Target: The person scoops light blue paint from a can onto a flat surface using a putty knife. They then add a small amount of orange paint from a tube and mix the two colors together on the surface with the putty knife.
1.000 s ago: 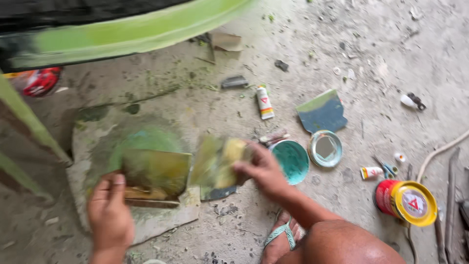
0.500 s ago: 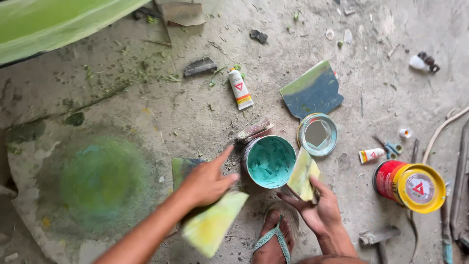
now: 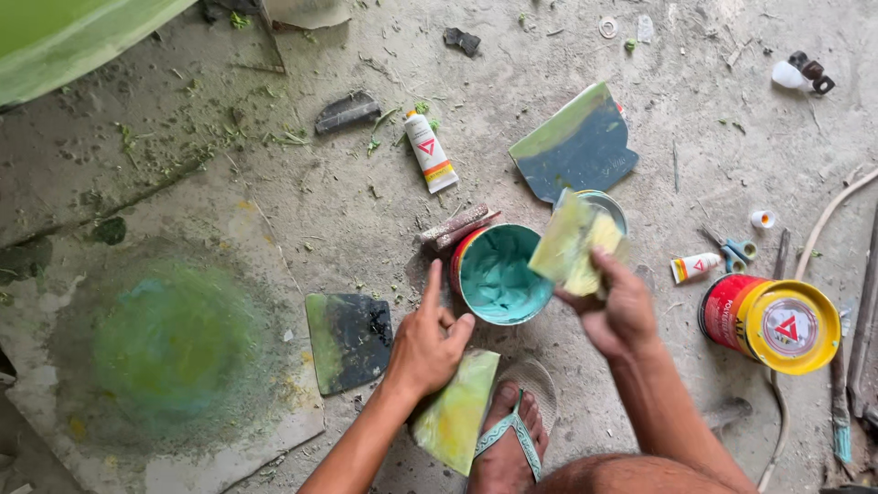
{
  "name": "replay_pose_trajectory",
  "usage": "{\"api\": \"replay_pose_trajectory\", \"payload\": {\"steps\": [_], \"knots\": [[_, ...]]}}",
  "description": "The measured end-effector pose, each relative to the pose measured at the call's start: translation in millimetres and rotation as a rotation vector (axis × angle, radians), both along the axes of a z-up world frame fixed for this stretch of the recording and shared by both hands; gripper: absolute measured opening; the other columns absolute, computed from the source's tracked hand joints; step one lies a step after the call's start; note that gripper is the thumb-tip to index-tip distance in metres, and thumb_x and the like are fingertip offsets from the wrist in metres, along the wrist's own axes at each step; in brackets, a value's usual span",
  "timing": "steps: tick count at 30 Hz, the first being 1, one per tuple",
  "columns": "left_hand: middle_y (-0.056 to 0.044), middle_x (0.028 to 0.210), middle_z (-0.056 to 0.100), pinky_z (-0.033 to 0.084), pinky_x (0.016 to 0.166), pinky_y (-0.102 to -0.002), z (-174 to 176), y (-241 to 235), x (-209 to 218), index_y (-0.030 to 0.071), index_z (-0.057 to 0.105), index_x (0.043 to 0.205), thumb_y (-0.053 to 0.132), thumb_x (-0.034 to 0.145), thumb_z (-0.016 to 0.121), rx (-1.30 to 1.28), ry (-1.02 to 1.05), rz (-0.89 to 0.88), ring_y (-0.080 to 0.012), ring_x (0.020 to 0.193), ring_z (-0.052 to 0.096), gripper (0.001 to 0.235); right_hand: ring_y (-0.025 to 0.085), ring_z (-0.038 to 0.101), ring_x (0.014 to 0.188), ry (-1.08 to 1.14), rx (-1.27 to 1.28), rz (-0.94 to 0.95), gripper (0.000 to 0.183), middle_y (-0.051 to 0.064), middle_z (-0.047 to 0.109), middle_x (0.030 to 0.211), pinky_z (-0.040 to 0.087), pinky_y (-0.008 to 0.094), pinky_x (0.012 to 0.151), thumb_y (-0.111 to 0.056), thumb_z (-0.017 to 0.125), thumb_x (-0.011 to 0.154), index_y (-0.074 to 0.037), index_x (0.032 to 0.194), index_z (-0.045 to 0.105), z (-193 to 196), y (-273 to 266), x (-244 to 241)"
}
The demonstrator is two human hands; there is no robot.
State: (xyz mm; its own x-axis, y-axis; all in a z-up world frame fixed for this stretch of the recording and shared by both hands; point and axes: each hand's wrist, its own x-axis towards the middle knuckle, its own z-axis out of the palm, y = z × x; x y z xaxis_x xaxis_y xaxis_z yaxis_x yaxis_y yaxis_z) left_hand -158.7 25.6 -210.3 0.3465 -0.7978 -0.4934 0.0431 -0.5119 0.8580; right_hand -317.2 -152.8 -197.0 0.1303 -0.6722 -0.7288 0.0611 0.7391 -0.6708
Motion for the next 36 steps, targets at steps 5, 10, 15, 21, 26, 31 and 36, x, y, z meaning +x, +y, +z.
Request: {"api": "replay_pose_trajectory", "payload": {"steps": [5, 10, 15, 21, 26, 31, 36], "knots": [[-0.019, 0.069, 0.066, 0.048, 0.063, -0.045, 4, 4, -42, -0.001, 0.017, 0.151, 0.024, 0.083, 0.058, 0.071, 0.032, 0.022, -0.0384, 0.068, 0.067, 0.083, 0.035, 0.045, 0.131, -0.118, -0.023, -0.031, 0.039, 0.014, 0.045, 0.140, 0.034, 0.069, 0.108, -0.021, 0.051, 0.097, -0.006, 0.133, 0.047, -46, -14, -7], [-0.014, 0.066, 0.064, 0.045, 0.056, -0.036, -23, 11, -34, -0.003, 0.032, 0.148, 0.021, 0.087, 0.056, 0.040, 0.017, 0.218, -0.0249, 0.056, 0.058, 0.070, 0.023, 0.070, 0.081, -0.043, -0.426, 0.041, 0.018, 0.012, 0.065, 0.094, 0.060, 0.041, 0.075, -0.006, 0.066, 0.092, 0.000, 0.107, 0.058, 5, -14, -2], [-0.015, 0.083, 0.070, 0.042, 0.060, -0.036, -23, -4, -16, 0.005, 0.036, 0.151, 0.030, 0.088, 0.055, -0.052, 0.022, 0.108, -0.0232, 0.061, 0.055, 0.071, 0.018, 0.058, 0.049, 0.202, -0.530, 0.393, 0.013, 0.013, 0.061, 0.063, 0.046, 0.031, 0.044, -0.004, 0.075, 0.079, 0.001, 0.084, 0.063, -5, 14, -28], [-0.012, 0.081, 0.071, 0.045, 0.059, -0.038, -27, -6, -18, 0.014, 0.042, 0.150, 0.025, 0.087, 0.057, -0.030, -0.004, 0.096, -0.0261, 0.059, 0.060, 0.066, 0.016, 0.053, 0.049, 0.289, -0.354, 0.474, 0.005, 0.012, 0.057, 0.059, 0.044, 0.031, 0.042, 0.001, 0.061, 0.077, 0.003, 0.079, 0.065, -14, 35, 14], [-0.012, 0.079, 0.070, 0.045, 0.057, -0.037, -32, -6, -18, 0.014, 0.043, 0.149, 0.024, 0.087, 0.058, -0.050, -0.015, 0.095, -0.0245, 0.055, 0.059, 0.065, 0.019, 0.052, 0.052, 0.364, -0.349, 0.504, 0.010, 0.013, 0.056, 0.060, 0.045, 0.035, 0.047, 0.001, 0.057, 0.075, 0.004, 0.079, 0.065, -34, 27, 18], [-0.010, 0.078, 0.071, 0.046, 0.057, -0.037, -31, -6, -16, 0.015, 0.042, 0.150, 0.025, 0.086, 0.058, -0.056, -0.019, 0.084, -0.0250, 0.055, 0.061, 0.067, 0.016, 0.047, 0.043, 0.409, -0.353, 0.523, 0.007, 0.009, 0.054, 0.054, 0.046, 0.034, 0.046, 0.001, 0.056, 0.077, 0.004, 0.079, 0.063, -73, 25, 12], [-0.012, 0.080, 0.071, 0.048, 0.064, -0.045, -33, -14, -11, 0.015, 0.038, 0.151, 0.023, 0.084, 0.058, -0.091, -0.095, 0.006, -0.0372, 0.069, 0.065, 0.071, 0.028, 0.061, 0.076, 0.593, -0.283, 0.430, 0.030, 0.021, 0.062, 0.079, 0.049, 0.044, 0.074, -0.010, 0.058, 0.079, 0.008, 0.100, 0.068, -87, 31, 17]]}}
